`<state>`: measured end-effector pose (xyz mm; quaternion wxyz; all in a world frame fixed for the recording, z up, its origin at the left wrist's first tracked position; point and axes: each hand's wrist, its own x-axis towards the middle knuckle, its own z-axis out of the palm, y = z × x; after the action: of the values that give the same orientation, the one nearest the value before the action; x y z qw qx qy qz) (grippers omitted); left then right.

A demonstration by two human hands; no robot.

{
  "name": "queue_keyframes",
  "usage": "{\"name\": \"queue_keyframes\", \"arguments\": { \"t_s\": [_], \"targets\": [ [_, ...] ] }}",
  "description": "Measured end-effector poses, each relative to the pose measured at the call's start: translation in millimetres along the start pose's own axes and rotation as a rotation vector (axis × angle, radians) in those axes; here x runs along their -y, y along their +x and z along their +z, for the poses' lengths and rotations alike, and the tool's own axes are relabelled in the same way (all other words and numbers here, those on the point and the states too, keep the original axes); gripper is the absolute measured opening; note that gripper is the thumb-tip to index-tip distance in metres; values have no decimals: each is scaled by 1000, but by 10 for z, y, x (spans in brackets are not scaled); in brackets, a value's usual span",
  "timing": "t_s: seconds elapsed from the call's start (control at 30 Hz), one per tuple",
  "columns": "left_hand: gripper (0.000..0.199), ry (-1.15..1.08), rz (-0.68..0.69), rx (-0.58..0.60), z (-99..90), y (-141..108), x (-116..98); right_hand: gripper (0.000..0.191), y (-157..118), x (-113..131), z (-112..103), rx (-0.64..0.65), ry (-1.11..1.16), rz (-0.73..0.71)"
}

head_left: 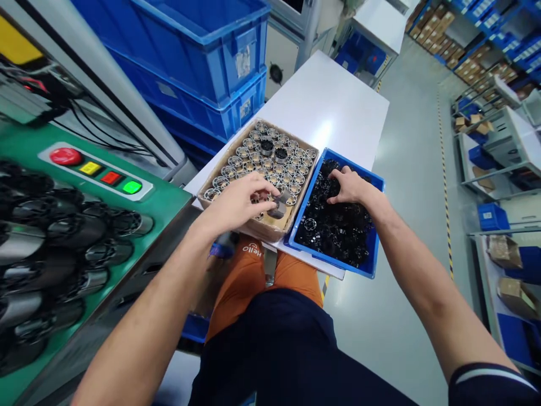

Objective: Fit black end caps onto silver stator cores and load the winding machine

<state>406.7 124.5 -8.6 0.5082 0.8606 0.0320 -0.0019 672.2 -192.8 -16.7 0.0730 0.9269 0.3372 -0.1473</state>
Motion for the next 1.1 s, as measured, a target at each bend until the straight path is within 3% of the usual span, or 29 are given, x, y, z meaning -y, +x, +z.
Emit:
{"name": "queue_keyframes", "arguments": {
  "t_s": [0.07,0.13,0.3,0.5,0.7,0.9,1.1],
  "targets": [
    [34,-552,-78,-107,85,-131,65,85,7,-23,-39,28,-31,-17],
    [47,-894,-172,-162,231,-271,125,70,-5,-21,-67,34,-63,-33],
    [47,-1124,-309,-215,547,-652,198,61,-122,144,6,-50,-136,-75],
    [37,-1272,-409,-226,666,-1090,121,59,-294,439,305,-138,-160,-150],
    [33,-1296,-466,-273,770,-1328,60,55,-386,424,430,-215,-103,-228],
    [36,-1262,-481,-284,815,-1376,30,47,-386,312,467,-286,32,-221],
    [43,-1225,-445,-248,724,-1222,-11,43,-361,174,405,-378,250,-133]
  ]
}}
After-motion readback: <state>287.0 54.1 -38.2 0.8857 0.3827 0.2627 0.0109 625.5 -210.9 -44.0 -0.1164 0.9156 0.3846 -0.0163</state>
